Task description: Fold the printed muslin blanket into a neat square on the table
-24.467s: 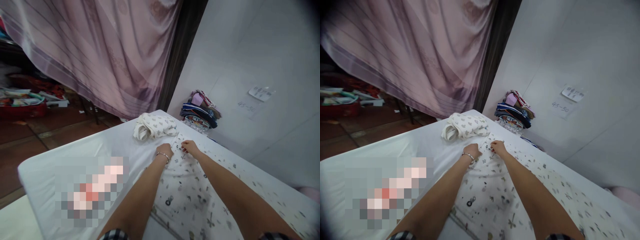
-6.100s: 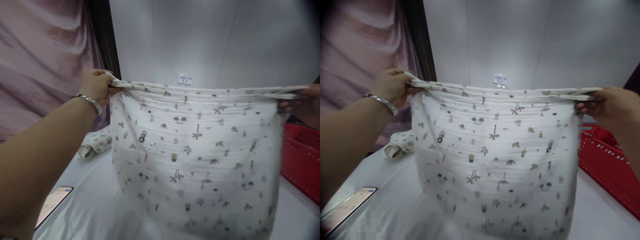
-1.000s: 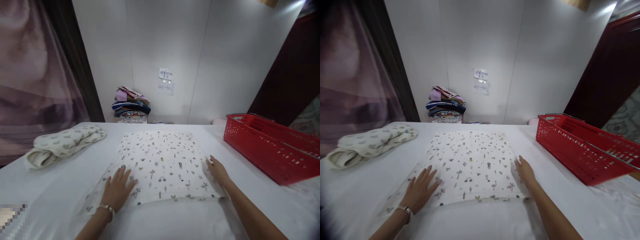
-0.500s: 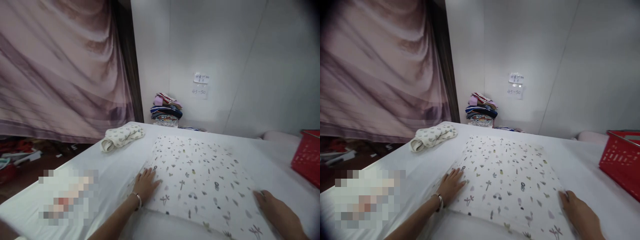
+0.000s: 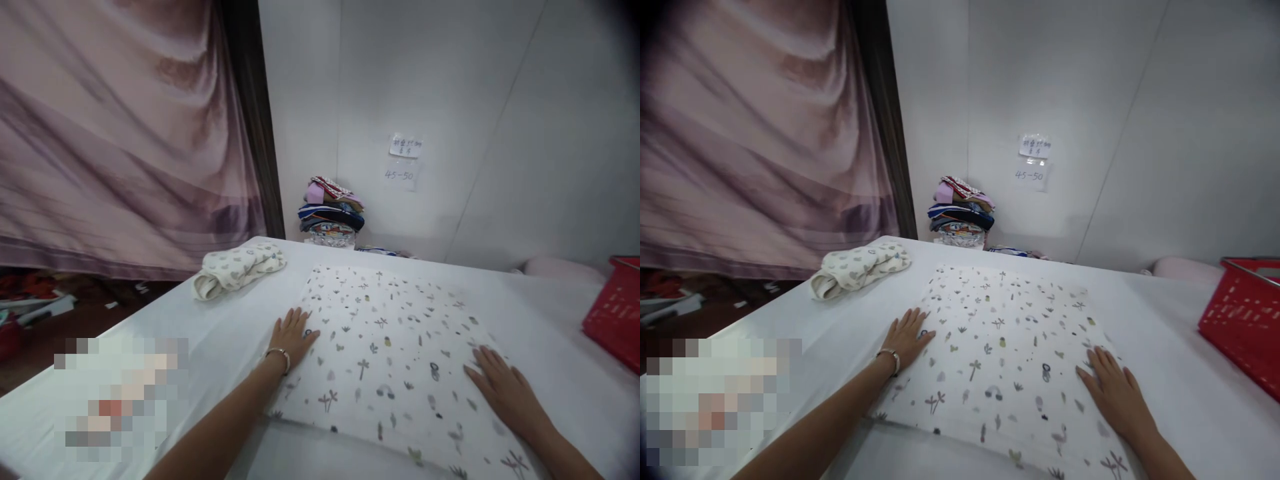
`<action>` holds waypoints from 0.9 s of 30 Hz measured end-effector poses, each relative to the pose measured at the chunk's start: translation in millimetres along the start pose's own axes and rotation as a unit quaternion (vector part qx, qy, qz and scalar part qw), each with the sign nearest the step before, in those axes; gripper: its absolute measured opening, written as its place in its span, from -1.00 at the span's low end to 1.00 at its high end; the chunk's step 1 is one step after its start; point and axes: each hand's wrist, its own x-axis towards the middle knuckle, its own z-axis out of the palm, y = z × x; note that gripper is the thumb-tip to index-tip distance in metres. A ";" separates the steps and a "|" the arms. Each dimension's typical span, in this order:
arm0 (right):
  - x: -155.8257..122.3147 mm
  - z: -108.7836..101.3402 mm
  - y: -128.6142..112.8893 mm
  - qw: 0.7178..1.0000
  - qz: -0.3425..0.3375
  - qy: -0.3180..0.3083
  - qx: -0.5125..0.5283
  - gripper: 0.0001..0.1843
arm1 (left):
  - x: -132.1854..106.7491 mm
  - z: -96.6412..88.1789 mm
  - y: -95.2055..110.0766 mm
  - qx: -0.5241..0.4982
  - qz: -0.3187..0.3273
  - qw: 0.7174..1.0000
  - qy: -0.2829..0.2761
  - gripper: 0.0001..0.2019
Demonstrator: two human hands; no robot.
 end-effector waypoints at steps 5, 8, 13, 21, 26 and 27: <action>1.9 -15.3 -10.3 0.998 0.028 -0.056 -0.011 -0.31 | 10.2 -9.8 -1.5 -0.018 -0.032 0.999 -0.025 -0.34; 15.6 -28.8 -25.8 0.995 0.045 -0.081 -0.019 -0.31 | 26.5 -21.3 6.5 -0.013 -0.049 0.998 -0.035 -0.32; 66.0 -41.9 -61.0 0.999 -0.013 -0.049 -0.015 -0.35 | 69.9 -27.7 40.0 -0.002 0.048 0.999 -0.012 -0.29; 141.5 -28.1 -49.9 0.995 0.070 -0.074 0.001 -0.33 | 136.9 -13.0 44.5 0.030 0.050 0.998 -0.025 -0.26; 140.6 -17.3 -19.2 0.990 0.116 -0.079 -0.005 -0.34 | 146.5 2.1 20.9 0.008 0.012 1.000 -0.021 -0.23; 140.5 -16.1 -16.6 0.990 0.116 -0.075 -0.002 -0.35 | 147.3 3.0 19.3 0.005 0.013 1.000 -0.022 -0.24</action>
